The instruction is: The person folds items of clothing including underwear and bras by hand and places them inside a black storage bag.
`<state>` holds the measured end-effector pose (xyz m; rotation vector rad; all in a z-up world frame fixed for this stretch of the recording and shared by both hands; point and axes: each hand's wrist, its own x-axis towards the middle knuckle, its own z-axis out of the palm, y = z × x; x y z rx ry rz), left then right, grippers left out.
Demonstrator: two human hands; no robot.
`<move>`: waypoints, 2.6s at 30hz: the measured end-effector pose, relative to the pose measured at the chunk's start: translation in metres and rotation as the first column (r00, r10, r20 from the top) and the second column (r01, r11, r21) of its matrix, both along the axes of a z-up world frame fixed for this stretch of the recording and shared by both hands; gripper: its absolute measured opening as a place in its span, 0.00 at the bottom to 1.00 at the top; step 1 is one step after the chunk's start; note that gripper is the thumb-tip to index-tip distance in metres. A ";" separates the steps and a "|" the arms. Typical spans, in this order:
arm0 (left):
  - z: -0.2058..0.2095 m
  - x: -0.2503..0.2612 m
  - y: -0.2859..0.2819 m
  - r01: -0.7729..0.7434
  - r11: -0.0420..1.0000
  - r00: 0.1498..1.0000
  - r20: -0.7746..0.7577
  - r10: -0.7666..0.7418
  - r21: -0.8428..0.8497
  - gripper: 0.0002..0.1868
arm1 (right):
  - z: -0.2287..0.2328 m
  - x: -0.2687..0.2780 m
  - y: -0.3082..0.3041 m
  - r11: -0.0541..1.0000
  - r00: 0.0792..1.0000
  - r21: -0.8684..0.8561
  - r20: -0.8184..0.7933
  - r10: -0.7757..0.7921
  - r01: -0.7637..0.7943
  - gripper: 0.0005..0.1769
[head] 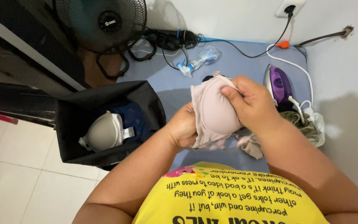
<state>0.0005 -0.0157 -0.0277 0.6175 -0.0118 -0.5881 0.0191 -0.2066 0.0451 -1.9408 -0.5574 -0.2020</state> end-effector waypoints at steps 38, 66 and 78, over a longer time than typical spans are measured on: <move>0.010 0.004 0.045 0.084 0.996 0.996 0.013 -0.084 -0.009 0.32 | -0.028 0.017 -0.049 0.907 0.505 0.378 -0.755 0.419 -0.186 0.09; 0.008 0.017 0.056 -0.198 0.878 0.980 -0.088 0.177 -0.435 0.29 | -0.093 -0.010 0.006 0.846 0.282 0.459 -0.803 0.526 -0.272 0.26; 0.023 -0.010 0.059 -0.118 0.953 0.989 0.119 0.088 0.280 0.28 | -0.087 0.020 0.017 0.663 0.280 0.517 -0.854 0.438 0.541 0.20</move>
